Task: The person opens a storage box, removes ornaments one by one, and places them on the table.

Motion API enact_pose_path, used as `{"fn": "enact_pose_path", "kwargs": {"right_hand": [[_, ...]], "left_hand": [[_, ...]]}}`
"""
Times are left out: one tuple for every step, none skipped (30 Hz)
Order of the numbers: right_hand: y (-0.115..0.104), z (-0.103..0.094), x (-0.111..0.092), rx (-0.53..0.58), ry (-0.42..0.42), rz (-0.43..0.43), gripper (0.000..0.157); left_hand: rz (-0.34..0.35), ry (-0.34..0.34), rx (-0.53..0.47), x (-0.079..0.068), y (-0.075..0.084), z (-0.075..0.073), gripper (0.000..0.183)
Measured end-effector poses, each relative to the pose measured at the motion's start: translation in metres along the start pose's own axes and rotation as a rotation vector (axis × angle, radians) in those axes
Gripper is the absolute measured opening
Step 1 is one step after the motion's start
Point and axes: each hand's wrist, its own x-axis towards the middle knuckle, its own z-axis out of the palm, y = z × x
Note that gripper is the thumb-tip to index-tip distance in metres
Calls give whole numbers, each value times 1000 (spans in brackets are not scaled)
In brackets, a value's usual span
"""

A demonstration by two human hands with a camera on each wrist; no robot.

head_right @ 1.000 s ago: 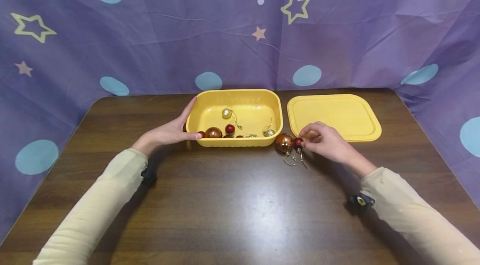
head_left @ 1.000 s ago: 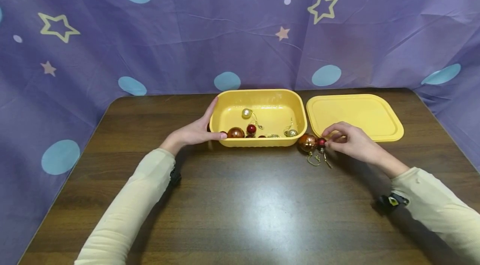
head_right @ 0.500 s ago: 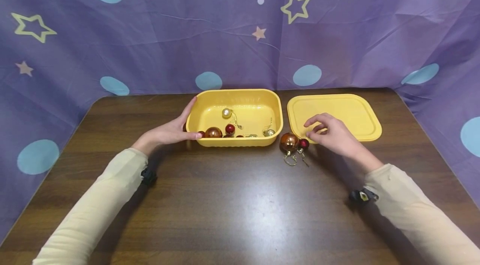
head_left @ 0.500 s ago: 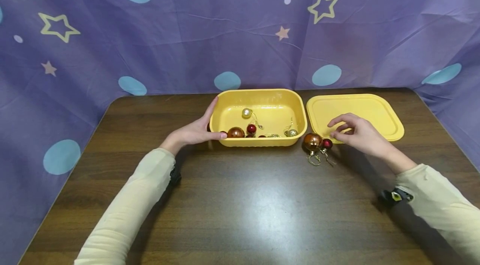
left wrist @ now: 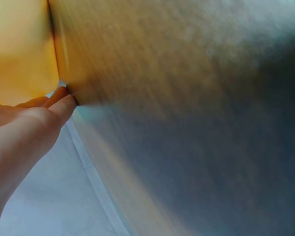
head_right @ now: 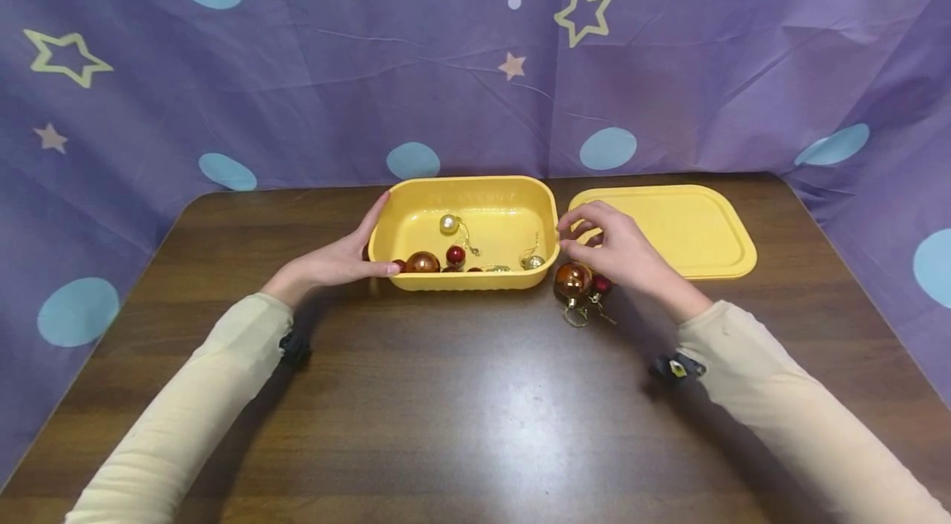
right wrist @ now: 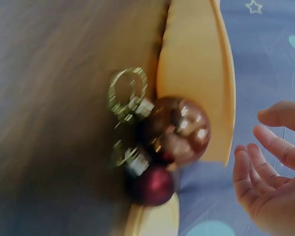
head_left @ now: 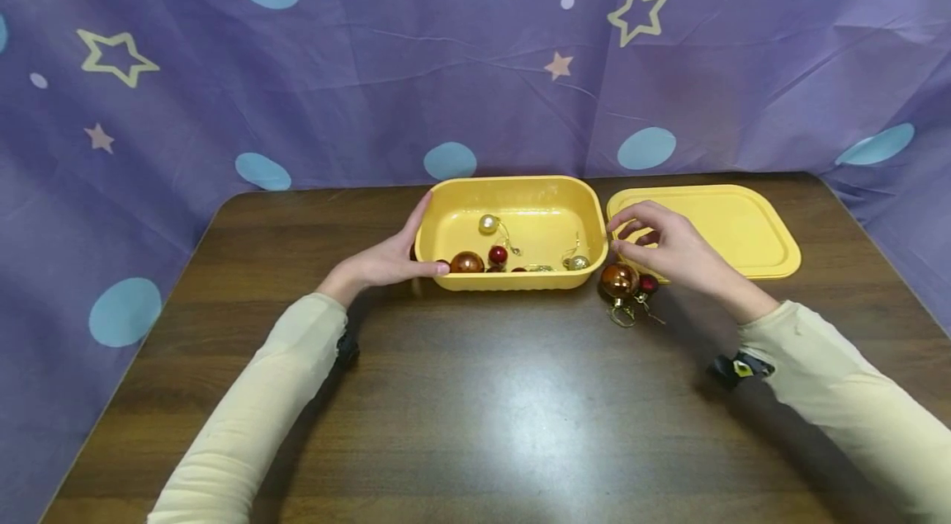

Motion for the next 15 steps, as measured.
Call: {"fn": "enact_pose_path", "kwargs": {"right_hand": [[-3, 2, 3, 8, -1, -20, 18], [-5, 5, 7, 7, -5, -39, 17], [-7, 7, 10, 12, -12, -58, 16], [-9, 9, 12, 13, -20, -76, 16], [-11, 11, 15, 13, -31, -90, 16], [-13, 14, 18, 18, -44, -100, 16], [-15, 17, 20, 23, -59, -109, 16], [-17, 19, 22, 29, -79, -110, 17], [-18, 22, 25, 33, -96, -109, 17], [-19, 26, 27, 42, -113, -106, 18], [-20, 29, 30, 53, -130, -103, 18], [-21, 32, 32, 61, -146, -101, 19], [-21, 36, 35, 63, -161, -100, 19], [-21, 40, 37, 63, -175, -100, 20], [-22, 43, 40, 62, -187, -104, 20]], "left_hand": [[-2, -2, 0, 0, 0, 0, 115], [-2, -4, -1, 0, 0, 0, 115], [-1, -5, 1, 0, 0, 0, 115], [-3, -4, 3, 0, 0, 0, 115], [-3, -5, 6, 0, 0, 0, 116], [-2, -6, 9, 0, 1, -1, 116], [-2, -6, 12, -1, 1, -1, 116], [-4, -5, 16, -1, 1, -1, 116], [-6, -4, 22, -1, 2, -1, 116], [-6, -3, 23, -1, 2, -1, 116], [-5, -2, 21, -2, 2, 0, 116], [-3, -1, 18, -2, 2, 0, 116], [-1, 0, 15, -2, 2, 0, 116], [3, 3, 12, -1, 1, 0, 116], [7, 4, 8, -1, 1, 0, 116]]}}
